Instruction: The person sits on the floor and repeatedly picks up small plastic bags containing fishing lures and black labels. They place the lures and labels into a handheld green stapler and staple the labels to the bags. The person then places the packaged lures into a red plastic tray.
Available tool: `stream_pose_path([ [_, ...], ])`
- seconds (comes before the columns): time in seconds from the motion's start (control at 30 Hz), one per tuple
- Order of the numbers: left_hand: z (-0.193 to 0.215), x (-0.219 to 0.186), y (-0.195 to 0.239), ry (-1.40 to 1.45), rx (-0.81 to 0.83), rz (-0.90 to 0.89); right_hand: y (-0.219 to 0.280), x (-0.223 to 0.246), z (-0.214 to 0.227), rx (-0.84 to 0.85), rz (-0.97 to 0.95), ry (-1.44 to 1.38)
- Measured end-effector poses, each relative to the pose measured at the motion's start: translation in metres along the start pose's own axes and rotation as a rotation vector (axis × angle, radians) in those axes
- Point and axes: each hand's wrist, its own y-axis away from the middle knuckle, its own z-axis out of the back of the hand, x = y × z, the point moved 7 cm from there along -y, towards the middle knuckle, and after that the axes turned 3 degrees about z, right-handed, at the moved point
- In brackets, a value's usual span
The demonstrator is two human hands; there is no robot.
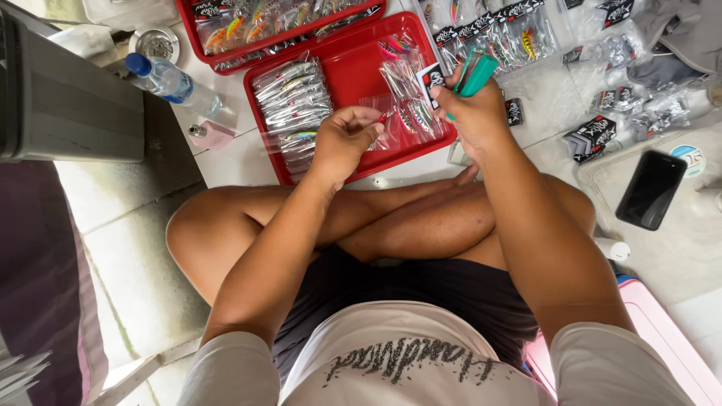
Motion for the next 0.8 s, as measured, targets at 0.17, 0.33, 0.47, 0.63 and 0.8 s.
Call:
stream_pose_path([
  [0.17,0.002,0.006,-0.001,-0.004,-0.019,-0.012,0.017,0.040,-0.019,0.081,0.277,0.402],
  [0.33,0.001,0.006,-0.001,-0.050,-0.044,-0.043,0.025,0.052,-0.032,0.080,0.369,0.435],
  [0.47,-0.004,0.018,0.006,-0.080,-0.039,-0.113,0.040,0.057,-0.040,0.143,0.445,0.489],
  [0.63,-0.010,0.018,0.003,-0.084,-0.011,-0.148,0.046,0.064,-0.058,0.279,0.415,0.492],
  [0.8,-0.015,0.011,0.005,-0.089,0.009,-0.081,0.042,0.062,-0.062,0.262,0.394,0.560],
])
